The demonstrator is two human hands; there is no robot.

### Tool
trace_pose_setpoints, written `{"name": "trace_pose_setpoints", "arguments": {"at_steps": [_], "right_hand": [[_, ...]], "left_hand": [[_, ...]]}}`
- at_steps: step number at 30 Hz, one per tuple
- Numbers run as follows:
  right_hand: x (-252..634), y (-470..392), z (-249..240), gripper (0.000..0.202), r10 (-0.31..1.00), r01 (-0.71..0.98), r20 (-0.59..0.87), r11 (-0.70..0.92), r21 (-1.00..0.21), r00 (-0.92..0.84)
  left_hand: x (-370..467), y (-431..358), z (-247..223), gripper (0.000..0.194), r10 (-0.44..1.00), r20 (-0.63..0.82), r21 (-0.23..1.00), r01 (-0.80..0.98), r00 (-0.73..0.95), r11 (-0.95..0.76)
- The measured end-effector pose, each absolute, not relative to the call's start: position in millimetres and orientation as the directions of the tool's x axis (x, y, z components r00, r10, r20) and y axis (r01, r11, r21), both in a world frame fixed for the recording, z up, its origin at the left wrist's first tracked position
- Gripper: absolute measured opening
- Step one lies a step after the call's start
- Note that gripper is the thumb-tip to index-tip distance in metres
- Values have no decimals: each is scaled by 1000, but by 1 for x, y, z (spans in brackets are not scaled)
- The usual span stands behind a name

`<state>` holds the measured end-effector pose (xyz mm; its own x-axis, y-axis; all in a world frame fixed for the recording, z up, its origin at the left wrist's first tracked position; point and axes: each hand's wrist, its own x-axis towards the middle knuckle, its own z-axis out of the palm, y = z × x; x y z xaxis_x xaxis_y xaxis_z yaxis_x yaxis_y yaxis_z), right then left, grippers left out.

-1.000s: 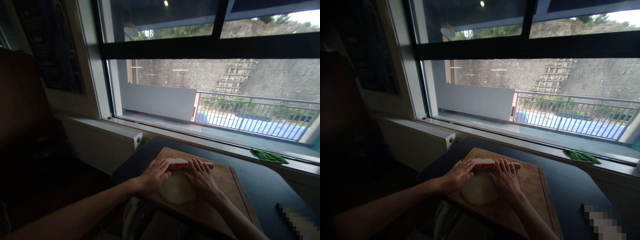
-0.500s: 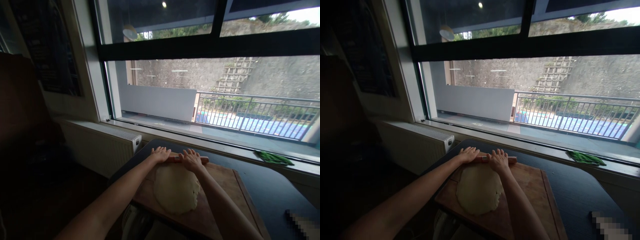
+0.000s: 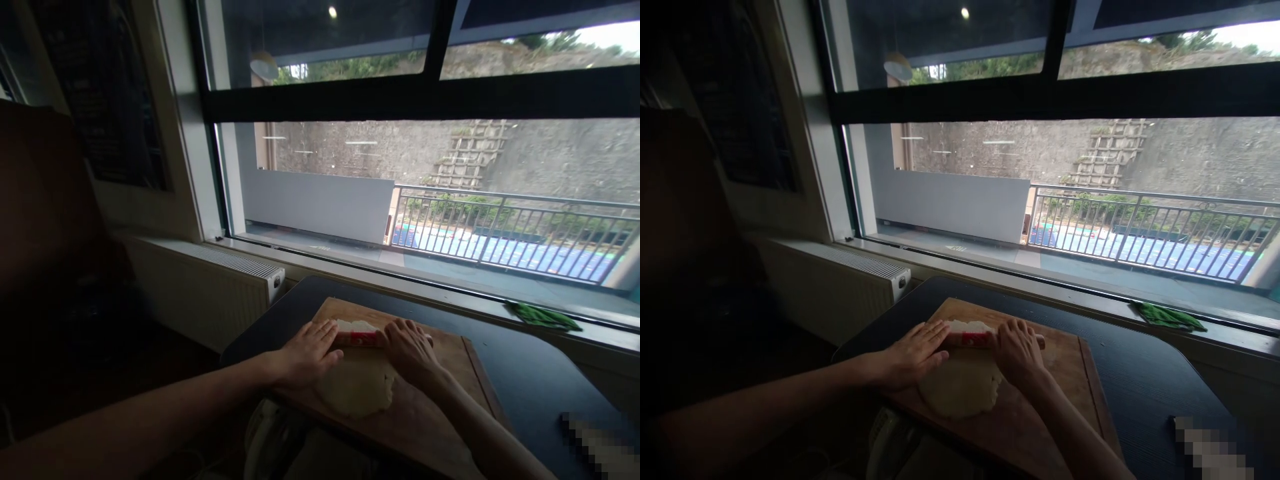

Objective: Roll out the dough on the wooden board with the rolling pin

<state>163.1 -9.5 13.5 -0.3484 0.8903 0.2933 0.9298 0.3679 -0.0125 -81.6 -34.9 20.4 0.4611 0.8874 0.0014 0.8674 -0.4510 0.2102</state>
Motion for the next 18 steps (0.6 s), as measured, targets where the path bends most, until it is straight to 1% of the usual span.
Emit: {"name": "trace_pose_setpoints", "arguments": {"at_steps": [3, 6, 9, 11, 14, 18], "right_hand": [[159, 22, 16, 41, 913, 942, 254, 336, -18, -320], [149, 54, 18, 42, 934, 958, 230, 287, -25, -274], [139, 74, 18, 44, 948, 968, 214, 248, -27, -236], [136, 77, 18, 46, 951, 972, 216, 234, -25, -223], [138, 65, 11, 51, 944, 971, 242, 238, -24, -225], [146, 22, -4, 53, 925, 965, 295, 260, -31, -240]], "left_hand": [[-73, 0, 22, 68, 916, -26, 206, 898, 401, -388], [-61, 51, 19, 70, 957, -40, 171, 946, 286, -276], [-51, 89, 15, 69, 990, -12, 153, 978, 143, -140], [-48, 97, 13, 69, 995, 30, 153, 983, 98, -102], [-51, 85, 8, 68, 985, 102, 148, 977, 140, -154], [-64, 35, 1, 67, 935, 175, 125, 935, 309, -332]]}}
